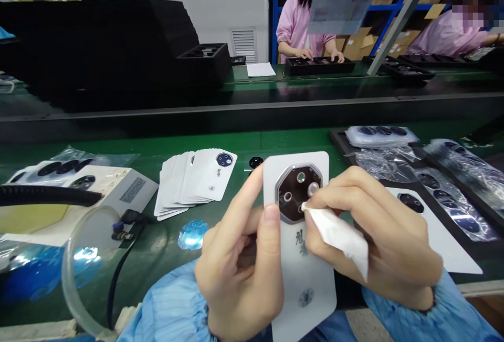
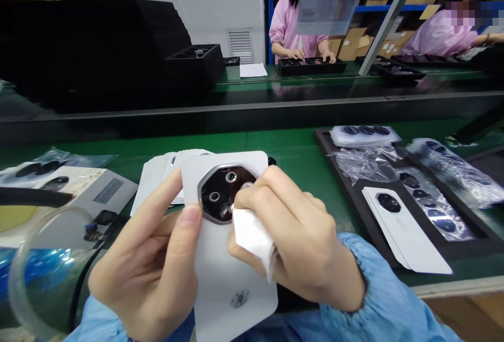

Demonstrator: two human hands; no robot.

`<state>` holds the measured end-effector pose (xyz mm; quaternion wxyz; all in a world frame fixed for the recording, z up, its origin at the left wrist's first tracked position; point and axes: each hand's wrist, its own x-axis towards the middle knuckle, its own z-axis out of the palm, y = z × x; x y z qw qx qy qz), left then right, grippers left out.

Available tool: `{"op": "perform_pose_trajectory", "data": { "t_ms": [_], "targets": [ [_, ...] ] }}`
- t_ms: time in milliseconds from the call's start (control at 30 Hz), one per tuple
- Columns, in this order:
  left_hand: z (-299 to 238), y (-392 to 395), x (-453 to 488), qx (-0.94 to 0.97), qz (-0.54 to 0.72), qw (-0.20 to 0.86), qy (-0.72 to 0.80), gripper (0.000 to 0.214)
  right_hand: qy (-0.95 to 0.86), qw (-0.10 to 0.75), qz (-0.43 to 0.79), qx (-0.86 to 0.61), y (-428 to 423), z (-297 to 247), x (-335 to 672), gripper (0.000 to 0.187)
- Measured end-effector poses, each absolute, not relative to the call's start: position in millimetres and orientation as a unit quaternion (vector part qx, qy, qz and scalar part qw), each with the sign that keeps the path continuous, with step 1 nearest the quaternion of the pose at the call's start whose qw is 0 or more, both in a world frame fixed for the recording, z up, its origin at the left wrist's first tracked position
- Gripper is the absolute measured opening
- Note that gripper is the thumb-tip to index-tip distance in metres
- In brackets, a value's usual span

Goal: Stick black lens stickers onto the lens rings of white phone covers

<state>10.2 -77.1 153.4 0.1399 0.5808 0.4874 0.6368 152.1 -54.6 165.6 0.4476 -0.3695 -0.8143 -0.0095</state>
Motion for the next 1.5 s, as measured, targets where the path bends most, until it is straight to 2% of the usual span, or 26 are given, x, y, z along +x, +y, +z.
{"op": "perform_pose_trajectory", "data": {
  "t_ms": [100, 267, 533, 833, 1033, 1200, 1367, 1500],
  "targets": [
    [155, -78, 10, 0.580, 0.638, 0.148, 0.484, 0.049, -0.825, 0.434, 0.019, -0.361, -54, 168, 156, 0.011],
    [152, -78, 13, 0.574, 0.641, 0.122, 0.495, 0.048, -0.841, 0.410, -0.009, -0.354, -54, 167, 154, 0.012],
    [147, -82, 8, 0.606, 0.604, 0.074, 0.512, 0.057, -0.825, 0.438, -0.030, -0.356, -53, 158, 147, 0.015],
    [156, -75, 5, 0.552, 0.642, 0.175, 0.503, 0.041, -0.810, 0.472, 0.055, -0.343, -52, 174, 154, 0.009],
    [155, -76, 7, 0.564, 0.644, 0.163, 0.491, 0.044, -0.828, 0.438, 0.007, -0.351, -55, 167, 154, 0.007],
    [154, -77, 10, 0.583, 0.626, 0.135, 0.499, 0.043, -0.851, 0.393, -0.021, -0.349, -54, 165, 155, 0.015],
    [149, -79, 12, 0.588, 0.619, 0.096, 0.511, 0.050, -0.843, 0.407, -0.018, -0.351, -52, 161, 153, 0.015],
    [148, -80, 10, 0.591, 0.619, 0.117, 0.503, 0.051, -0.829, 0.431, -0.025, -0.357, -53, 161, 150, 0.016]
  ]
}}
